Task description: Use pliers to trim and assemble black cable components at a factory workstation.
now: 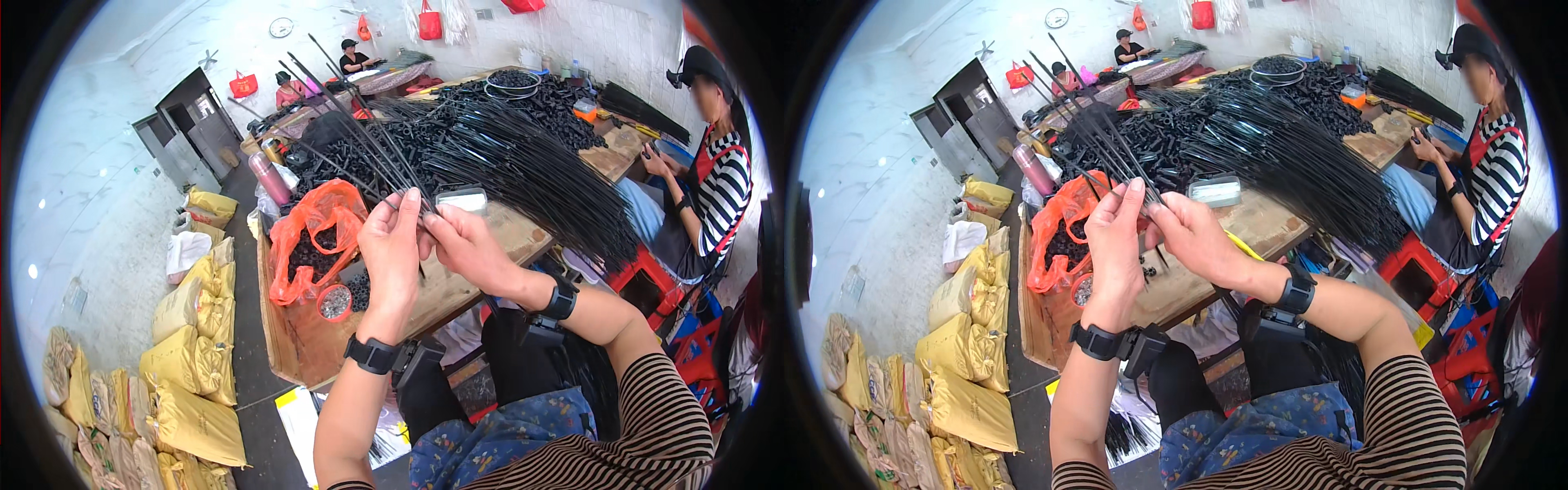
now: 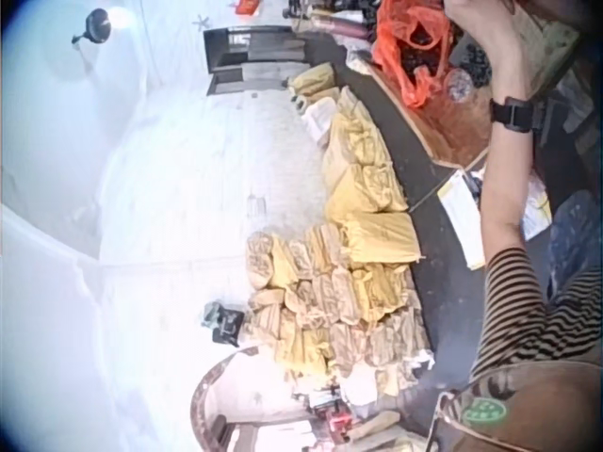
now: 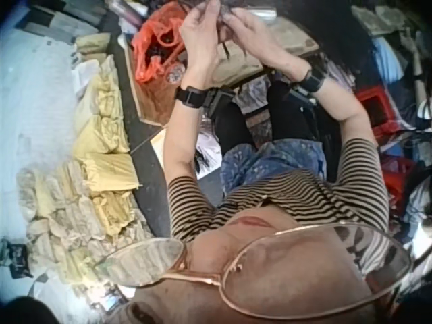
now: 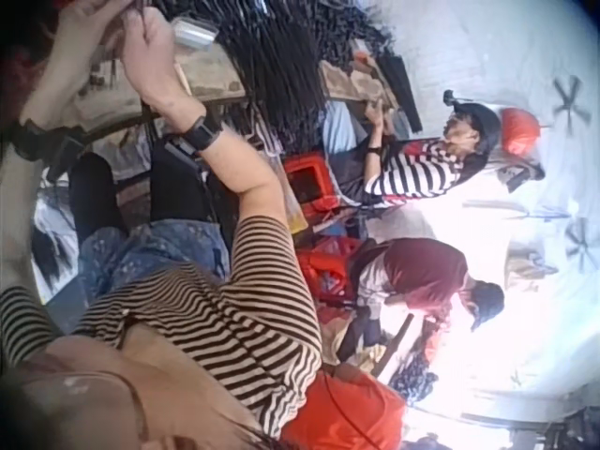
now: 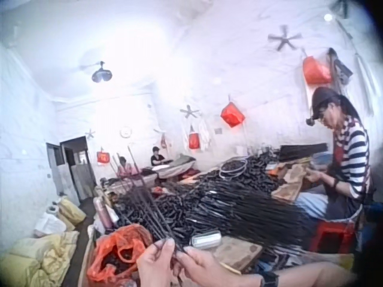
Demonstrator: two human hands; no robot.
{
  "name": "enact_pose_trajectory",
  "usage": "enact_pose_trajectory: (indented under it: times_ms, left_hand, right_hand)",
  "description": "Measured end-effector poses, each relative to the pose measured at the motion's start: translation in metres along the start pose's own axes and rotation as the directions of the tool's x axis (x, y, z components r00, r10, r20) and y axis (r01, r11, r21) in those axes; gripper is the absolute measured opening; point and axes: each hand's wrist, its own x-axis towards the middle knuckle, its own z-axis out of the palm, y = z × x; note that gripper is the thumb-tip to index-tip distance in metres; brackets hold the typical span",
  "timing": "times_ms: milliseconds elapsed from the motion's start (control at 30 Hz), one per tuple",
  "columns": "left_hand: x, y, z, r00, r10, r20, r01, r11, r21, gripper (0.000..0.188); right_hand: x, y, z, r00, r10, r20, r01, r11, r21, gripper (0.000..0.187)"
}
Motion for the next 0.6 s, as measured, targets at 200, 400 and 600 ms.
enact_pose_trajectory:
  times_ms: [200,400,600]
  left_hand:
    - [-0.005,-0.007,0.0,0.999,-0.029,-0.031,0.026,0.995,-0.095,0.016]
    - [-0.01,-0.007,0.007,0.999,-0.008,-0.047,0.004,0.995,-0.096,0.017]
    - [-0.011,-0.012,0.002,0.996,-0.014,-0.092,0.013,1.0,-0.011,0.016]
  right_hand:
    - [-0.002,0.009,0.004,0.997,0.083,-0.011,-0.083,0.997,0.011,0.028]
    - [-0.007,0.006,0.005,0.992,0.108,-0.061,-0.105,0.993,0.059,0.027]
    - [-0.009,0.006,0.004,0.99,0.137,-0.013,-0.137,0.99,0.028,0.027]
